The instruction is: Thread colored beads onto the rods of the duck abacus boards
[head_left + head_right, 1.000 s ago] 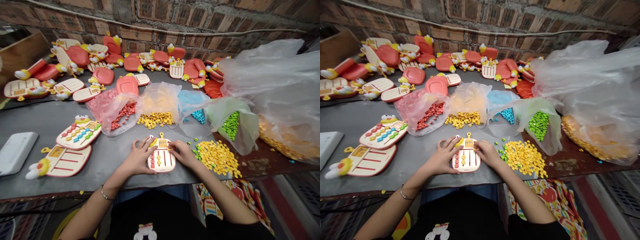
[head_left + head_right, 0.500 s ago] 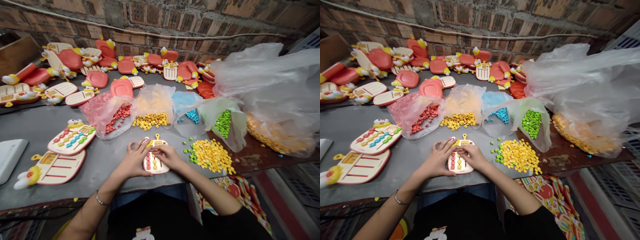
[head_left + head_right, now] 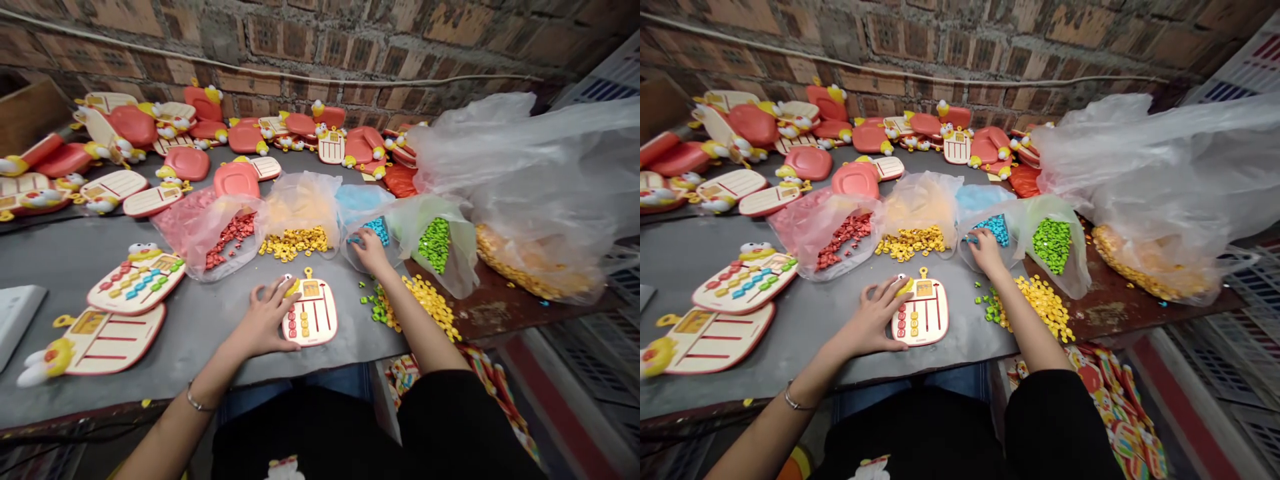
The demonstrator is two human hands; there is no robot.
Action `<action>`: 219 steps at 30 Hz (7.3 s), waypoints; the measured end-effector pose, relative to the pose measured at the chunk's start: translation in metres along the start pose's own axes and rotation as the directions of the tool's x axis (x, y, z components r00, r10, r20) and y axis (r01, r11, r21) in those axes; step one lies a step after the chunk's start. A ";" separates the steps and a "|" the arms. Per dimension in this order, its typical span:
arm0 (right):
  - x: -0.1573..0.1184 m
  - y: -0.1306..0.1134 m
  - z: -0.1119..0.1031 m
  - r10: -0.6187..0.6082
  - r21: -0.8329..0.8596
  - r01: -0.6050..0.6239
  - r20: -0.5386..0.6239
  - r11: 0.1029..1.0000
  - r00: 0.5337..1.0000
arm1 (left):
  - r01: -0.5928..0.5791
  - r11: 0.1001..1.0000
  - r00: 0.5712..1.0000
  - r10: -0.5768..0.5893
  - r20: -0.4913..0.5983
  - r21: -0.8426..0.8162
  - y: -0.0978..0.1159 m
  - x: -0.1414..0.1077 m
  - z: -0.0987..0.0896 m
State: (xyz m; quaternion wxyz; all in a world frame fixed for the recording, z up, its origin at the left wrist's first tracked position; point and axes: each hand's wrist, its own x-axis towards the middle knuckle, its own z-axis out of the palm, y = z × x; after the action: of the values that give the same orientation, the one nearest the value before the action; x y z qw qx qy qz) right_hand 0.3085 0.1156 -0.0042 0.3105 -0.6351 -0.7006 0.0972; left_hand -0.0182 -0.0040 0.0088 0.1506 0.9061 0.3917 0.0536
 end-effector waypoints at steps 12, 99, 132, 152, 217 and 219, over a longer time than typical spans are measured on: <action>-0.010 -0.005 -0.002 -0.076 0.033 0.075 0.027 0.997 0.997 | 0.010 1.000 1.000 -0.009 0.018 -0.010 0.002 0.000 -0.003; -0.090 -0.106 0.020 -0.500 0.572 0.248 0.338 0.782 0.797 | 0.018 1.000 0.999 -0.018 0.042 -0.006 0.003 0.000 -0.004; -0.096 -0.082 0.013 -0.384 0.133 0.366 0.153 0.921 0.911 | 0.015 1.000 1.000 -0.016 0.021 0.011 0.005 -0.002 -0.002; -0.085 -0.054 -0.019 -0.158 0.546 0.043 0.166 0.837 0.973 | 0.018 1.000 0.999 -0.018 0.042 0.012 0.004 0.000 -0.004; -0.073 -0.067 -0.014 -0.232 0.341 0.227 -0.027 0.912 0.972 | 0.016 1.000 0.999 -0.016 0.045 0.006 0.004 0.001 -0.005; -0.087 -0.076 -0.004 -0.319 0.343 0.285 0.047 0.895 0.947 | 0.011 1.000 0.999 -0.011 0.036 0.008 0.004 0.001 -0.004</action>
State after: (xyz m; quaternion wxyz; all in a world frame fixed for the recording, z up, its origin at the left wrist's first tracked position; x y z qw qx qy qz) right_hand 0.2475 0.0188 0.0119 0.3879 -0.4514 -0.7792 0.1965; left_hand -0.0156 -0.0055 0.0136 0.1544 0.9053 0.3942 0.0349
